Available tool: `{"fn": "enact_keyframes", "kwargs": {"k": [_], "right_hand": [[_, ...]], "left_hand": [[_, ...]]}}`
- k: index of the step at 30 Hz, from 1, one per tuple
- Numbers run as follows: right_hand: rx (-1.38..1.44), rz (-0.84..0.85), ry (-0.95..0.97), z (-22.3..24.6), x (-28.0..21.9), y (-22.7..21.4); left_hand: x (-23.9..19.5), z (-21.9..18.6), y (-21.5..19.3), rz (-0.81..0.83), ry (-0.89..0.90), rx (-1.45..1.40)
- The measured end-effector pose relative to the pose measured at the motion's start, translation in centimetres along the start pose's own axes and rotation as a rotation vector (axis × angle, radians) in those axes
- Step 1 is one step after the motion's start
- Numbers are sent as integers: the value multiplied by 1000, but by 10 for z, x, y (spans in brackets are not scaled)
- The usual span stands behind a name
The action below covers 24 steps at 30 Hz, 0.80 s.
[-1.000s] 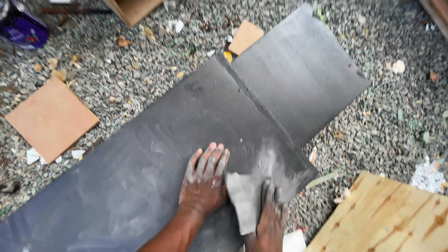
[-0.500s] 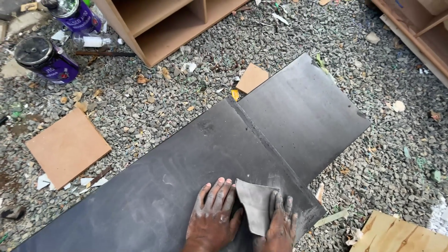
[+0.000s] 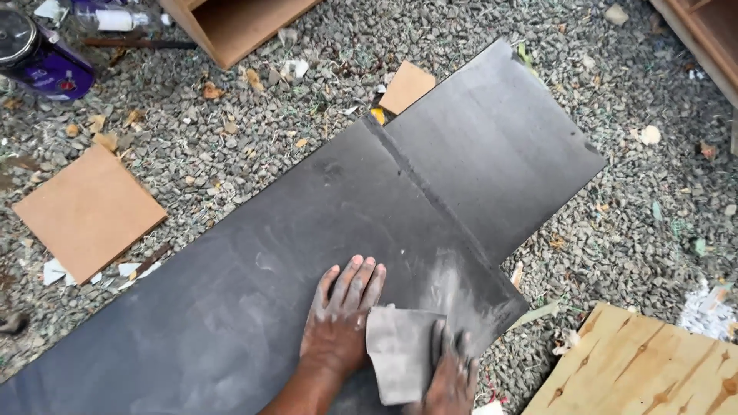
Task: The person sands a large dark gray rectangular slab with a sanding block, moving back and forth across the surface and along the edges. The person holds the slab steady with one hand while sanding with the other.
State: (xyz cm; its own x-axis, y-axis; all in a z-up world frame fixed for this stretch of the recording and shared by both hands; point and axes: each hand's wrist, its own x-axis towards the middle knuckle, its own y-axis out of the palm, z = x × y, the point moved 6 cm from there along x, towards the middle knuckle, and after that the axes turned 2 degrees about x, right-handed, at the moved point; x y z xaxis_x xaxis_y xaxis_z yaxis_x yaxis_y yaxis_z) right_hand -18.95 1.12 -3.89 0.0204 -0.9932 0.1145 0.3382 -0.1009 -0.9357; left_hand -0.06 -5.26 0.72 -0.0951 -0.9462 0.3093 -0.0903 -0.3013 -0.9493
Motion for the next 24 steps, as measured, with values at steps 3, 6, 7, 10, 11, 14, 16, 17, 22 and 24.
{"fn": "enact_keyframes", "kwargs": {"k": [3, 6, 7, 10, 11, 14, 16, 17, 22, 24], "right_hand": [[280, 204, -49, 31, 69, -31], [182, 199, -60, 31, 56, -39], [175, 200, -55, 22, 37, -32], [125, 144, 77, 10, 26, -22], [204, 161, 14, 24, 46, -28], [248, 193, -40, 32, 65, -42], [228, 219, -23, 30, 46, -39], [170, 192, 58, 22, 31, -36], [263, 189, -43, 34, 73, -40], [213, 206, -74, 35, 69, -47]], "left_hand": [[7, -1, -11, -50, -42, -129], [11, -2, -15, -89, -57, -123], [10, -4, -15, -87, -56, -132], [7, -1, -12, -35, -31, -8], [5, 1, -15, -34, -51, -73], [7, -3, -8, -5, -67, -128], [4, -1, -2, 39, -58, -107], [3, -2, 1, 56, -21, -44], [6, -1, -9, -23, -53, -131], [6, -2, -1, 4, -64, -158]]}}
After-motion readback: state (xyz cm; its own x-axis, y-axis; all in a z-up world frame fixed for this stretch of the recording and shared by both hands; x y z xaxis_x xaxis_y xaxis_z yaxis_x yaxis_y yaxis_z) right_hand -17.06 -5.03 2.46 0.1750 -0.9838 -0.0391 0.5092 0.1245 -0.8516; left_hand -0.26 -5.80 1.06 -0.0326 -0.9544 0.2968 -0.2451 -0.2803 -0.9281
